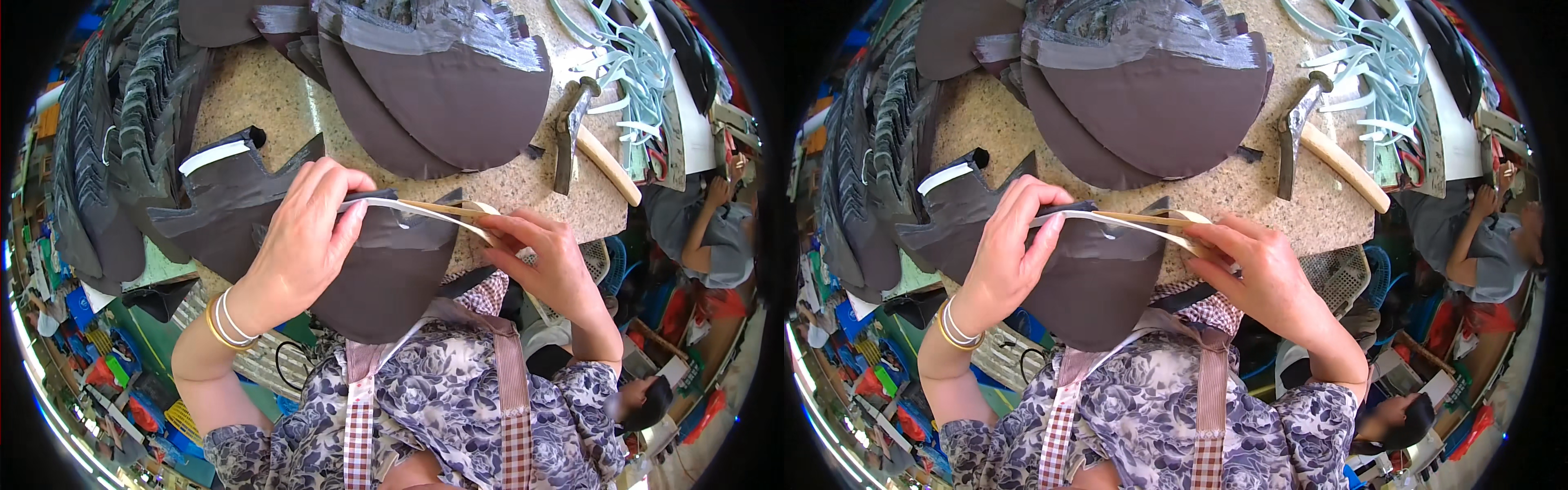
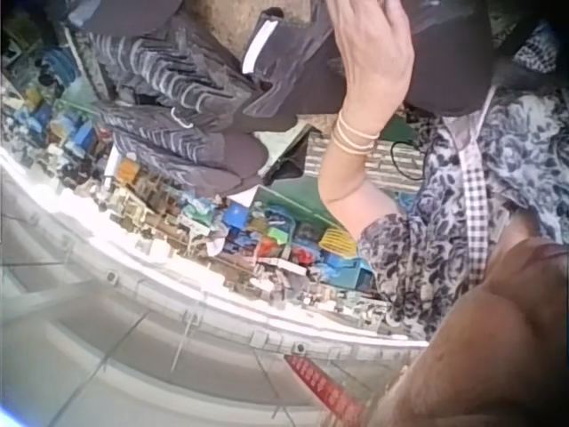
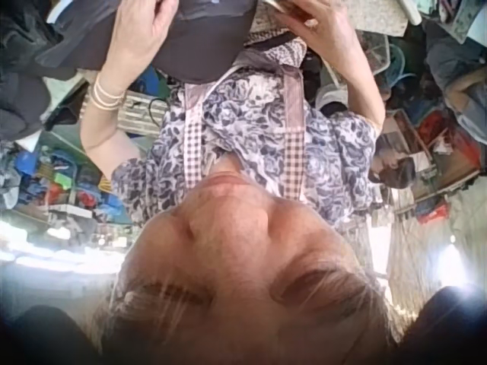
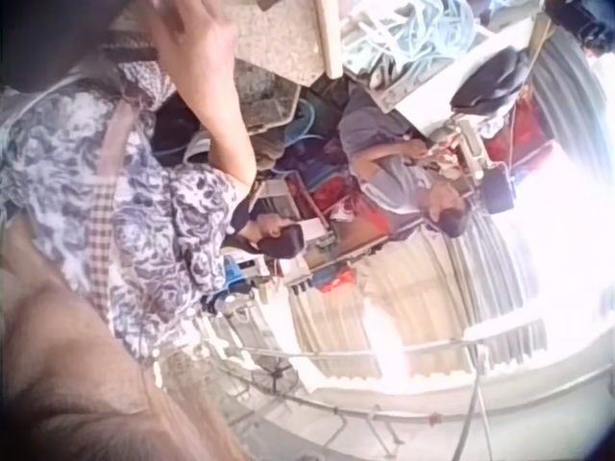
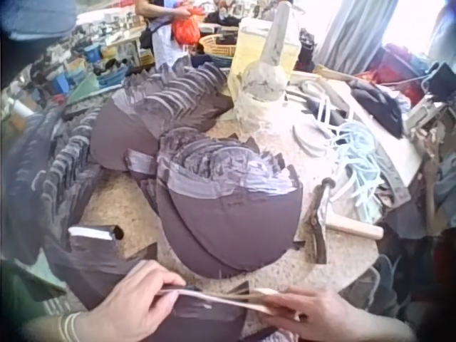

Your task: The person applies adhesive tape strips along the edges of shoe upper pieces by hand and then attaches and presses matching shoe parts together onto them.

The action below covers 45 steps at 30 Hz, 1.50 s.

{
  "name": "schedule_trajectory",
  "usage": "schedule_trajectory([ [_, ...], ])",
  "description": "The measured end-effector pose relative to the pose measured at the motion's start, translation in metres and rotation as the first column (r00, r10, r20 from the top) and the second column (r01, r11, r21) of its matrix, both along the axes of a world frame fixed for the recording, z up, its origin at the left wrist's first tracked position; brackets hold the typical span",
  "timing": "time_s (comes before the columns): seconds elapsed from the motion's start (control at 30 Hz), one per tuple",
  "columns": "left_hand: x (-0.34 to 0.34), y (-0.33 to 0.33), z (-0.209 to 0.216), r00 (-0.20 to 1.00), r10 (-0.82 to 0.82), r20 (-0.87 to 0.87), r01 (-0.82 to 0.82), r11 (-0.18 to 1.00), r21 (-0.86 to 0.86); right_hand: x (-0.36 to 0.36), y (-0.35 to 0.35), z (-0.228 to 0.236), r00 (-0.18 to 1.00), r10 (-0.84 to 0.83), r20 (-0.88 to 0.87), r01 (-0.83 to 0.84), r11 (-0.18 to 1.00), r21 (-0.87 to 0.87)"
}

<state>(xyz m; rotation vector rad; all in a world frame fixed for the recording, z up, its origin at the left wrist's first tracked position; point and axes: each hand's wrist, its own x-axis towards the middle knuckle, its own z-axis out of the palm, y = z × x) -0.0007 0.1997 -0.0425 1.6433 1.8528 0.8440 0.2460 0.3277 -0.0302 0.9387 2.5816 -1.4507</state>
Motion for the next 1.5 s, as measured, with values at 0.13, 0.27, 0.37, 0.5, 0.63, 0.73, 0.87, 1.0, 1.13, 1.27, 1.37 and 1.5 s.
schedule_trajectory([
  [0.13,0.000,-0.002,0.002,0.983,0.040,0.178,-0.026,0.996,-0.083,0.007,-0.002,-0.002,0.997,-0.025,-0.074,0.031,0.997,0.074],
  [0.27,0.009,-0.004,0.008,0.997,0.046,0.063,-0.049,0.998,0.044,-0.036,-0.008,0.001,0.961,0.059,-0.272,0.070,0.893,0.444],
  [0.37,0.017,-0.005,0.012,0.998,0.049,0.035,-0.053,0.992,0.112,-0.065,-0.016,-0.018,0.901,0.114,-0.419,0.098,0.887,0.452],
  [0.5,0.016,-0.016,0.019,0.988,0.022,-0.155,0.010,0.979,0.203,-0.072,-0.021,-0.012,0.860,0.136,-0.492,0.014,0.957,0.289],
  [0.63,-0.027,-0.017,0.046,0.730,0.225,-0.646,-0.102,0.969,0.223,-0.038,0.017,0.000,0.806,-0.109,-0.582,0.311,0.914,0.259],
  [0.73,-0.066,0.010,0.044,0.410,0.373,-0.832,-0.158,0.928,0.338,0.013,0.039,-0.003,0.518,-0.292,-0.804,0.297,0.943,-0.151],
  [0.87,-0.047,0.093,0.040,0.826,0.198,-0.528,0.112,0.860,0.498,0.043,0.049,0.001,0.236,-0.506,-0.830,-0.207,0.808,-0.551],
  [1.0,-0.040,0.156,-0.009,0.765,0.211,-0.609,0.080,0.906,0.415,0.032,0.033,0.003,0.404,-0.467,-0.786,-0.081,0.838,-0.539],
  [1.13,-0.031,0.160,-0.008,0.864,0.234,-0.445,0.041,0.850,0.526,0.055,0.026,0.002,0.537,-0.558,-0.633,0.122,0.794,-0.596],
  [1.27,-0.006,0.123,0.019,0.986,-0.069,-0.154,0.138,0.856,0.498,0.070,0.030,-0.001,0.361,-0.741,-0.567,0.373,0.672,-0.640],
  [1.37,0.013,0.067,0.082,0.877,-0.066,0.476,-0.025,0.983,0.183,0.077,0.037,0.015,0.422,-0.597,-0.683,0.328,0.802,-0.499],
  [1.5,0.004,0.016,0.040,0.946,-0.042,0.322,0.056,0.998,-0.035,0.002,0.017,0.044,0.865,-0.260,-0.428,0.215,0.965,-0.152],
])
